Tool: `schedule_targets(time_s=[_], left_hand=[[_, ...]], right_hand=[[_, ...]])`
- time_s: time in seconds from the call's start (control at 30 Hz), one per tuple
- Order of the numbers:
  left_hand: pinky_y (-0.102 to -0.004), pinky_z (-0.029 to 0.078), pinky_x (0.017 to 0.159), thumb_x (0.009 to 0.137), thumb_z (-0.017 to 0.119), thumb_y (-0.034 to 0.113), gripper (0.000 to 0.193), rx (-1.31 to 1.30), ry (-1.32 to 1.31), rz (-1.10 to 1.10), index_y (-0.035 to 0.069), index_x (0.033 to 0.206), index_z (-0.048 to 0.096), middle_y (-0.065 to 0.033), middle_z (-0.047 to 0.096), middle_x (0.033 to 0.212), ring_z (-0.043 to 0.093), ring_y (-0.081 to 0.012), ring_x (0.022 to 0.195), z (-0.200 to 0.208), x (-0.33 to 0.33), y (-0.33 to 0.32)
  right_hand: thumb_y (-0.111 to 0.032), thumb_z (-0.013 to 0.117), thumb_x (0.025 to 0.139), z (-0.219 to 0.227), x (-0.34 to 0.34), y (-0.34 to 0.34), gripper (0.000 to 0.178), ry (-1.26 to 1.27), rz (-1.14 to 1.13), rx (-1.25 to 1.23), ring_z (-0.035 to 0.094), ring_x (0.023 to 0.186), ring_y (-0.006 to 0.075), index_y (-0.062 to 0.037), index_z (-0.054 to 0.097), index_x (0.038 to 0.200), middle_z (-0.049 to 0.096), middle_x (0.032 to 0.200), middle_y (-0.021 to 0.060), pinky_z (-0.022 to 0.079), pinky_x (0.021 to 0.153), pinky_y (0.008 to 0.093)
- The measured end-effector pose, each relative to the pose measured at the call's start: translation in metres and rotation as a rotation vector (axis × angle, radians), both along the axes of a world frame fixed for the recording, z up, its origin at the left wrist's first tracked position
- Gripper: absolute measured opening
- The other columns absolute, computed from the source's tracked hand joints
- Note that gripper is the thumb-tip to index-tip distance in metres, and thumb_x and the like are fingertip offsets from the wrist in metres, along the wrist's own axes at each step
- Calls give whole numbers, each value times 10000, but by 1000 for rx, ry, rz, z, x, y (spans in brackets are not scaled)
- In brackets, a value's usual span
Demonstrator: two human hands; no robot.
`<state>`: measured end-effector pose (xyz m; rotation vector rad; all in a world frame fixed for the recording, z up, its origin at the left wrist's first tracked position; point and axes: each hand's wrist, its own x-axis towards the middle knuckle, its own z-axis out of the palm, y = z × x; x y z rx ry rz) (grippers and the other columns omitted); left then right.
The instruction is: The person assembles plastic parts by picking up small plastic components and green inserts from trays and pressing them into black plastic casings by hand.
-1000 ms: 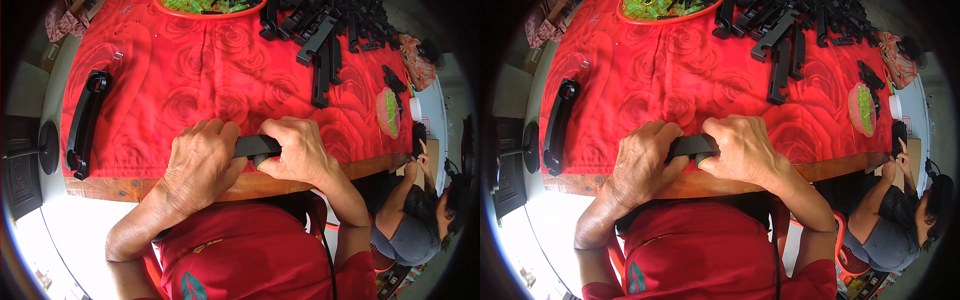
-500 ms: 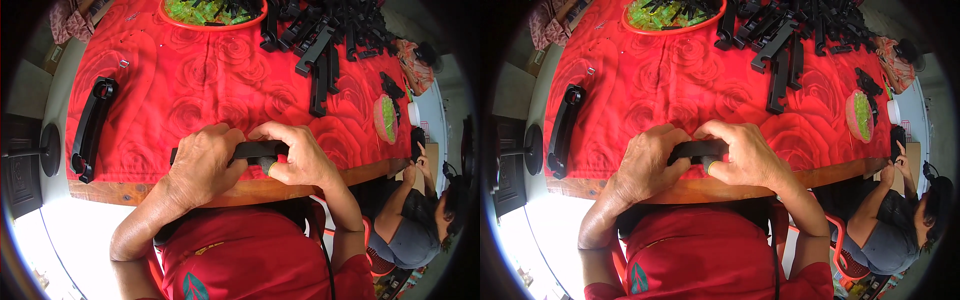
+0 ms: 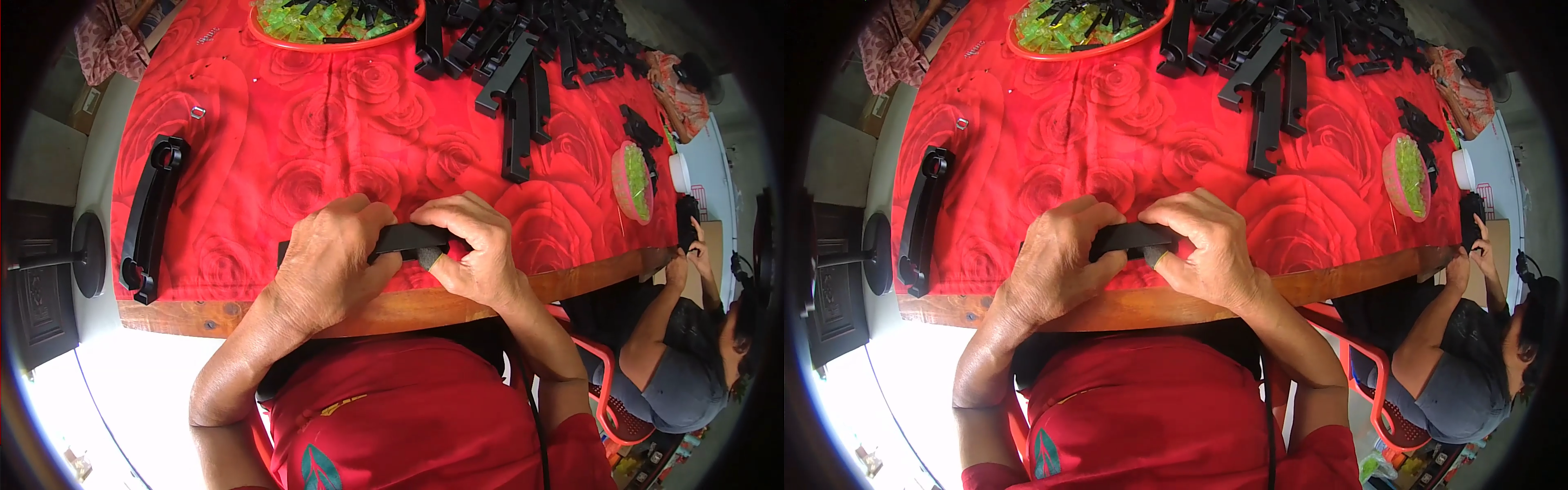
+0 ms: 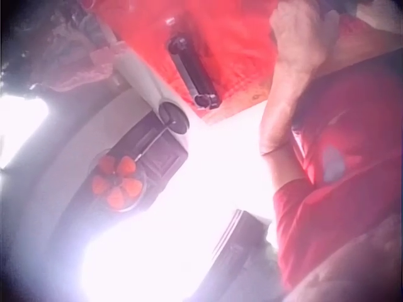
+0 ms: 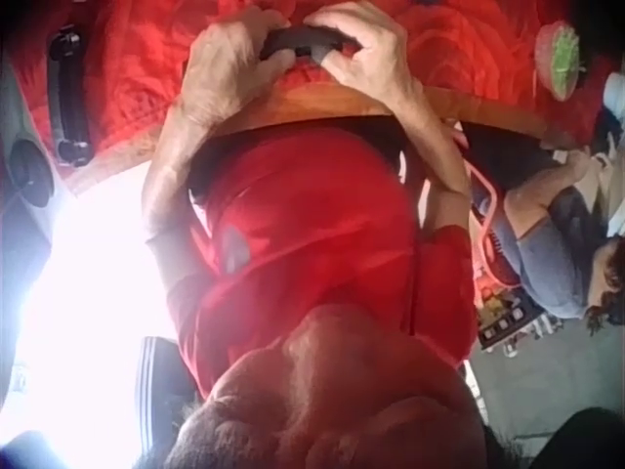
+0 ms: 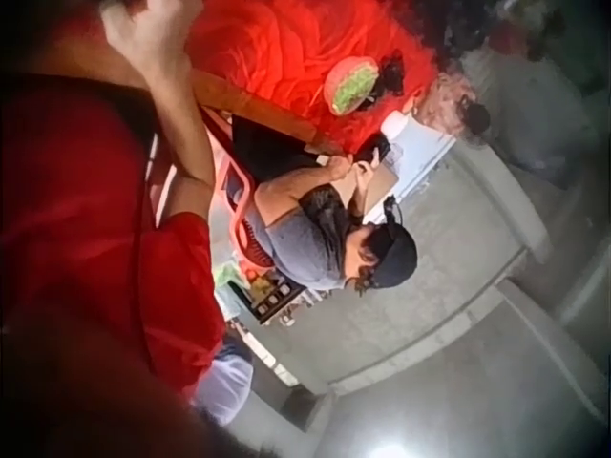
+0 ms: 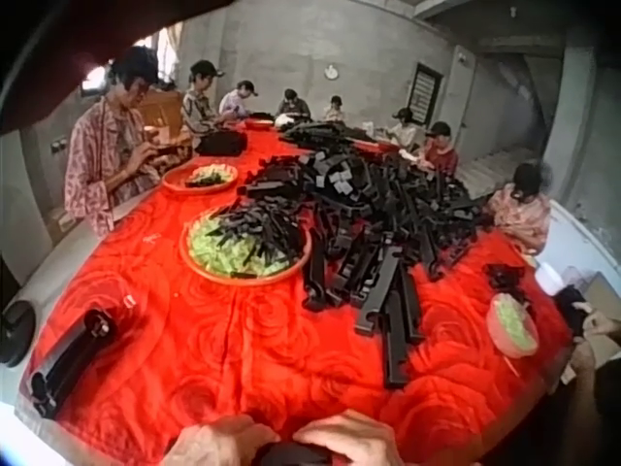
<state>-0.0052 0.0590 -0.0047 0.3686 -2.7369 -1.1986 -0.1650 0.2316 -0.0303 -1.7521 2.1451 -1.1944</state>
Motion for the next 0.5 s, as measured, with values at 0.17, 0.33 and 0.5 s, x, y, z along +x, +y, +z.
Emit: schedule_targets(time_s=[0.17, 0.33, 0.5], left_hand=[[-524, 551, 750, 845, 742, 166, 202, -26, -38, -5, 28, 982, 686, -188, 656, 914, 686, -413, 872, 0, -6, -4], [-453, 523, 702, 805, 753, 97, 232, -41, -33, -28, 8, 1019, 732, -181, 672, 879, 688, -361, 804, 2, -12, -7], [-433, 518, 693, 801, 737, 81, 228, 10, -38, -30, -10, 1010, 734, -185, 679, 861, 693, -344, 787, 2, -13, -8]], right_hand=[[29, 738, 733, -7, 0, -2, 332, -162, 2, -49, 730, 909, 243, 21, 759, 1064, 775, 1027, 140, 577, 806, 339], [42, 762, 709, -6, -2, -3, 342, -193, -12, -46, 717, 867, 273, -12, 762, 1046, 769, 981, 114, 578, 770, 375], [20, 688, 707, -2, -3, -2, 373, -184, 2, 3, 739, 906, 242, 33, 765, 1072, 783, 1010, 150, 581, 809, 333]])
